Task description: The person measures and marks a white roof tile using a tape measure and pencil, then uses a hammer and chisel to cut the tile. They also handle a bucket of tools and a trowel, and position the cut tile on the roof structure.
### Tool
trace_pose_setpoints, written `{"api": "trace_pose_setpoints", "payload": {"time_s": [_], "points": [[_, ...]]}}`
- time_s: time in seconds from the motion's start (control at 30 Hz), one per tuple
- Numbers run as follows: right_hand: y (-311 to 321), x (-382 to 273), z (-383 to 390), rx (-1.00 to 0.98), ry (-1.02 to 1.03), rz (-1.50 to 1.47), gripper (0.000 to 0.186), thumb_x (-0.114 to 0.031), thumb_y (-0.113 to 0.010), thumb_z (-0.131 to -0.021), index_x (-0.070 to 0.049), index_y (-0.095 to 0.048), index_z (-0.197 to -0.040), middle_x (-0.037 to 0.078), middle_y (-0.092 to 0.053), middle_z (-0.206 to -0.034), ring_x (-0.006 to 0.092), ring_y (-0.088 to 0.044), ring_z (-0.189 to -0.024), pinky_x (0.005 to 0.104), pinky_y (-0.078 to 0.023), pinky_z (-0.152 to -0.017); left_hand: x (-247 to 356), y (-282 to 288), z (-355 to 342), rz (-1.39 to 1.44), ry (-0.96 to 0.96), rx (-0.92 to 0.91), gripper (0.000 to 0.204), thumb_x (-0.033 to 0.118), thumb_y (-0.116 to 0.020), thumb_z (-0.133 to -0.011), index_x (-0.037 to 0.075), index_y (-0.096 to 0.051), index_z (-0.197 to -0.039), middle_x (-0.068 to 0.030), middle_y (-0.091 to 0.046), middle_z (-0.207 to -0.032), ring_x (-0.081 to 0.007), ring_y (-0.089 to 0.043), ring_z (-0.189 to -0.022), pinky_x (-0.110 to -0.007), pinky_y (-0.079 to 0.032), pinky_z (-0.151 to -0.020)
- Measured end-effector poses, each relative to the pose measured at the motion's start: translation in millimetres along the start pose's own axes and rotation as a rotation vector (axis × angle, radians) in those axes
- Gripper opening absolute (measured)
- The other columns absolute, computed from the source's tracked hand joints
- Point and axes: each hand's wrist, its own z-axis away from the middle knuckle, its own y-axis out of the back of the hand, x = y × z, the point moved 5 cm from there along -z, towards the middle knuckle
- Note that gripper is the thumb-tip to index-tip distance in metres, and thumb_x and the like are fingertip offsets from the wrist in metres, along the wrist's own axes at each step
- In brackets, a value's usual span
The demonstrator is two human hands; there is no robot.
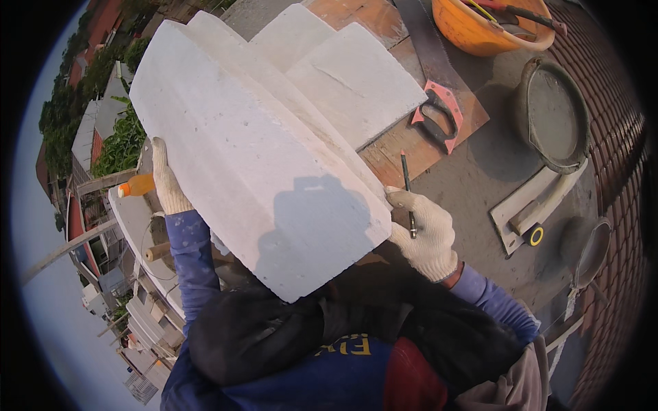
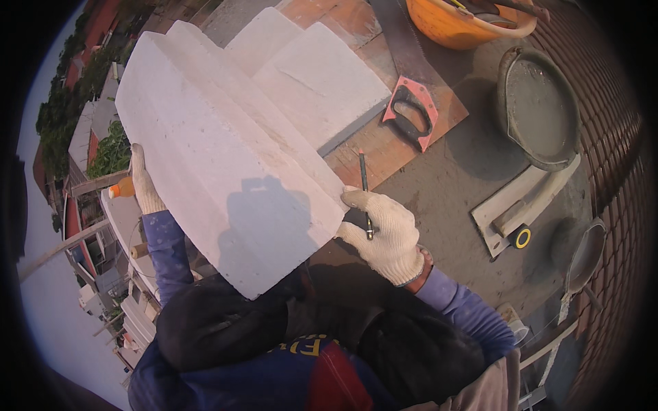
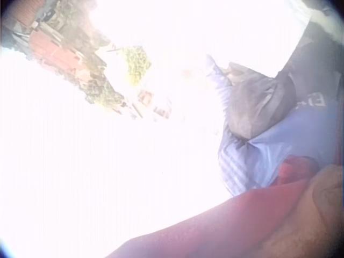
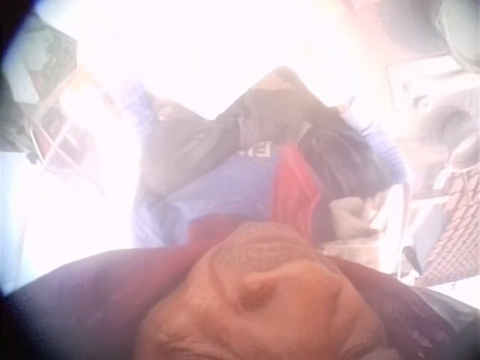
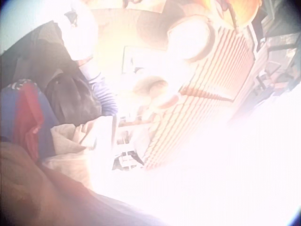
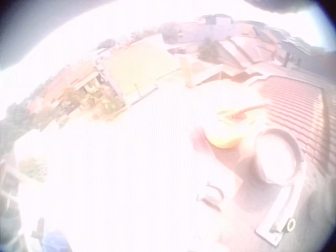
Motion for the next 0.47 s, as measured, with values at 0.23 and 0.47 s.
{"api": "trace_pose_setpoints", "payload": {"time_s": [0.23,0.47], "points": [[1.4,-6.2,-3.8,-0.015,-0.004,0.010,0.046,-0.035,-0.095,-0.086,-0.009,-0.082,-0.122,0.015,-0.084,-0.114,0.0324,-0.080,-0.093,0.0389,-0.062,-0.084,-2.3,6.9,-3.0,-0.004,0.020,0.024,0.088,0.062,-0.068,-0.108,-0.003,-0.048,-0.165,-0.0238,-0.061,-0.157,-0.0355,-0.068,-0.133,-0.046,-0.060,-0.108],[2.7,-4.3,-4.5,0.022,0.066,0.004,0.044,-0.034,-0.094,-0.087,-0.009,-0.083,-0.121,0.014,-0.084,-0.109,0.0318,-0.080,-0.090,0.0382,-0.062,-0.082,-4.1,10.3,-4.7,-0.020,0.023,0.040,0.091,0.063,-0.069,-0.107,-0.003,-0.046,-0.166,-0.0259,-0.060,-0.158,-0.0369,-0.066,-0.136,-0.047,-0.058,-0.111]]}}
